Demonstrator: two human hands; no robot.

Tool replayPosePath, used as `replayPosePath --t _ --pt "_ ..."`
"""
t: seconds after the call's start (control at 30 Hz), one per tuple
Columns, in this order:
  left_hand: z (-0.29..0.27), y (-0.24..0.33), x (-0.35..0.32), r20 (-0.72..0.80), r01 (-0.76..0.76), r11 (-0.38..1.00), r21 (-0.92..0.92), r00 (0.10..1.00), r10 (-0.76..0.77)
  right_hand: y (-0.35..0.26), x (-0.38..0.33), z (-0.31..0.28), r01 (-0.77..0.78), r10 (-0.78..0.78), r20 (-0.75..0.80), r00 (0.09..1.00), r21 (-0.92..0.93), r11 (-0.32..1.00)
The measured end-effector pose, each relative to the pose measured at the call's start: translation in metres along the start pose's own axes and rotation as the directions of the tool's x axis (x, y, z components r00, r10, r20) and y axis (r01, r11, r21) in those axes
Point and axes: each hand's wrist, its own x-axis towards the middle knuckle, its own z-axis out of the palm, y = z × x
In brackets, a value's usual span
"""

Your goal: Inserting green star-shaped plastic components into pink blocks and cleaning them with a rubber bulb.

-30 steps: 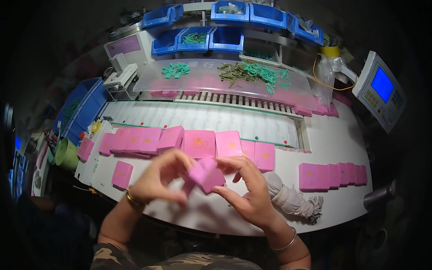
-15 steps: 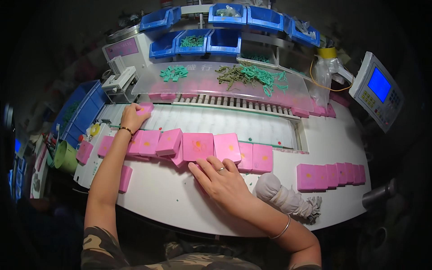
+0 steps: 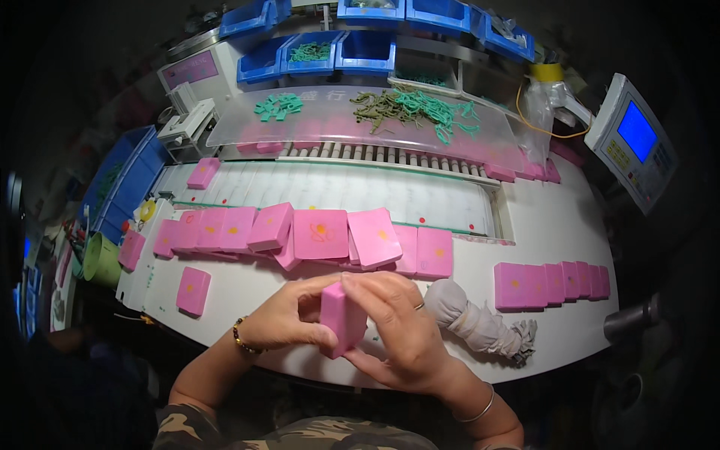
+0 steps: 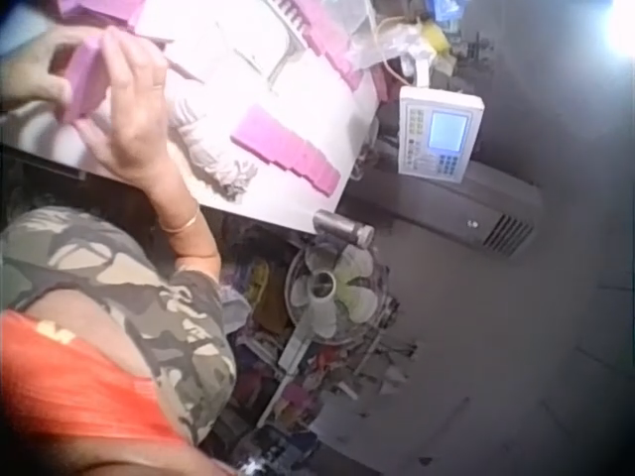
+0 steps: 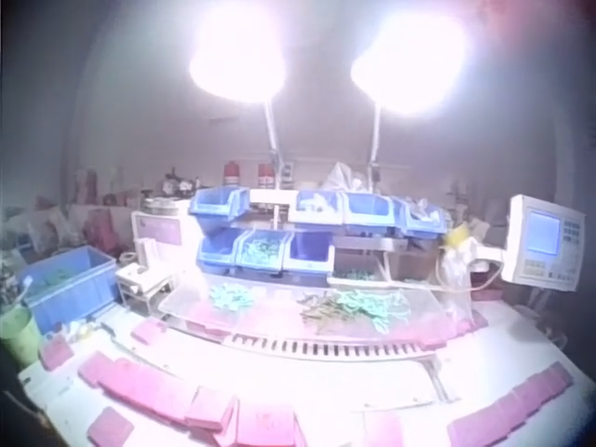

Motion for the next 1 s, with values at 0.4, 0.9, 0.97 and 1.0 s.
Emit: replayPosePath --t 0.4,0.9,0.97,1.0 --pt "0.004 -0.005 -0.003 0.114 -0.237 0.813 0.532 0.971 0.208 -0.008 -0.022 0.021 -0.278 0.279 0.04 0.959 0.3 0.913" --pt "0.022 -0.044 -0.003 -0.109 -0.424 0.75 0.508 0.832 0.544 0.006 -0.023 0.017 -0.418 0.68 0.094 0.727 0.846 0.33" --pt "0.032 -0.042 -0.003 -0.183 -0.432 0.865 0.255 0.857 0.482 0.007 -0.024 0.016 -0.366 0.632 0.055 0.773 0.853 0.372" --pt "0.036 -0.043 -0.002 -0.239 -0.415 0.91 -0.02 0.885 0.398 0.007 -0.025 0.016 -0.313 0.582 0.021 0.813 0.858 0.406"
